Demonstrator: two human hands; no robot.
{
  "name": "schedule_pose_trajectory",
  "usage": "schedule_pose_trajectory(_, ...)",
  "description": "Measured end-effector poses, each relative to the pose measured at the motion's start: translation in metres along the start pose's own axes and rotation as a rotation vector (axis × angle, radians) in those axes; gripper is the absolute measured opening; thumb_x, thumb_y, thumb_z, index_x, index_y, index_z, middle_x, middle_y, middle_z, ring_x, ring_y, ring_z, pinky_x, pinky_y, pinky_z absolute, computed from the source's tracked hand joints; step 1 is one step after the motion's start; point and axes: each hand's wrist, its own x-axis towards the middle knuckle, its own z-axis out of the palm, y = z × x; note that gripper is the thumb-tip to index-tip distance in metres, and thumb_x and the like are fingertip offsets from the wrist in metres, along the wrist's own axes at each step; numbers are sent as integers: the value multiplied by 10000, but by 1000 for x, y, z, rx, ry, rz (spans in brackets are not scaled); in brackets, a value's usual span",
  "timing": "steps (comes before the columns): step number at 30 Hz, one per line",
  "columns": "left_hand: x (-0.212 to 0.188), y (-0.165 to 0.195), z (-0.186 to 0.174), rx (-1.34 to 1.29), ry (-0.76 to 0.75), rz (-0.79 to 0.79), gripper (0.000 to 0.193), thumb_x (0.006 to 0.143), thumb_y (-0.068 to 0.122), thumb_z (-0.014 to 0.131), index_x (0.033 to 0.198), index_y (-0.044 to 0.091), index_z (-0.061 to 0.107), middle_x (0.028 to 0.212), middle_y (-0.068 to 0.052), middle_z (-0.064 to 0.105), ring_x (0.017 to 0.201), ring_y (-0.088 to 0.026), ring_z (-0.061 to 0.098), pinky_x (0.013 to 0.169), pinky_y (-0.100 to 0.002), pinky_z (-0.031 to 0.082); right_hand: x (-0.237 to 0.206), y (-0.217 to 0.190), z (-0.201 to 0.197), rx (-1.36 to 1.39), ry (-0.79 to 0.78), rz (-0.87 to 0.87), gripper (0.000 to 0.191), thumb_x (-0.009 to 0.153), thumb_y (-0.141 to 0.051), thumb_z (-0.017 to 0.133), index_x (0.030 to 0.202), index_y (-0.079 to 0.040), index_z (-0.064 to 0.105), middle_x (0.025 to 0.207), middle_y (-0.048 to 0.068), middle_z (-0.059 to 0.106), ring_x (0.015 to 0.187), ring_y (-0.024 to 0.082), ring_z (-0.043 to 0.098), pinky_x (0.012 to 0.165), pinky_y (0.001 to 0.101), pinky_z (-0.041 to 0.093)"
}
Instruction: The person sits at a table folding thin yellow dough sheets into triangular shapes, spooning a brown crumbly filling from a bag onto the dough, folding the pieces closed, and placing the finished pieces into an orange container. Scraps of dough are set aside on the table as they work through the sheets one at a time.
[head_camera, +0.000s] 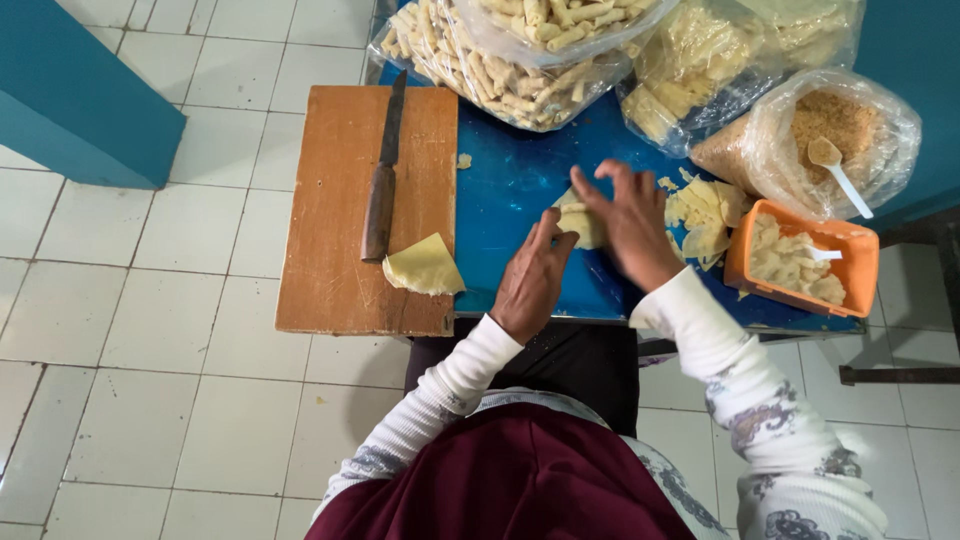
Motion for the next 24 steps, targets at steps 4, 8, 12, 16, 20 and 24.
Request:
schedule_pose_trajectory(4, -1, -7, -3, 250, 78, 299, 359, 868, -35, 581, 1223, -78, 617, 1368, -244, 553, 1185, -367, 588, 932, -415, 554, 12, 21, -15, 513, -32, 81, 706, 931, 107, 497, 1545, -238, 547, 1216, 34, 663, 1051, 214, 585, 972, 377, 461)
schedule_pose_trajectory(8, -3, -9, -2, 278, -1, 284, 373, 881, -16, 596, 1248, -76, 612, 1272, -176, 581, 1208, -327, 563, 996, -390, 517, 8, 12, -20, 587, -87, 190, 595, 924, -4, 662, 1478, -205, 582, 1079, 14, 750, 947, 179, 662, 791, 363, 486)
schedule_pose_trajectory(12, -4, -8, -2, 314, -4, 279, 369, 874, -8, 597, 1238, -58, 613, 1265, -158, 579, 1213, -315, 563, 1009, -384, 505, 8, -1, -10, 278, 31, -41, 651, 849, -78, 785, 1460, -165, 579, 1009, 12, 761, 933, 211, 677, 851, 436, 457)
schedule_pose_trajectory(16, -5, -5, -5, 307, 13, 298, 366, 871, 0, 587, 1233, -53, 608, 1268, -164, 571, 1227, -324, 558, 1019, -402, 494, 18, 13, -4, 563, -80, 233, 611, 922, -109, 739, 1496, -201, 554, 1057, -6, 748, 941, 108, 677, 814, 321, 496)
schedule_pose_trajectory(20, -6, -4, -7, 307, 11, 282, 363, 886, 8, 586, 1244, -45, 612, 1268, -157, 579, 1221, -318, 561, 1002, -402, 493, 20, 39, -12, 1316, -115, 406, 573, 995, -110, 690, 1543, -87, 524, 1087, 0, 674, 997, 78, 618, 934, 250, 496)
schedule_pose_trajectory(24, -5, -5, -6, 318, 6, 281, 382, 876, -1, 586, 1255, -47, 613, 1276, -157, 580, 1222, -315, 563, 996, -400, 495, 14, 52, -26, 1670, -227, 601, 610, 1028, -154, 650, 1594, -66, 441, 1070, 19, 666, 975, 108, 615, 859, 250, 488)
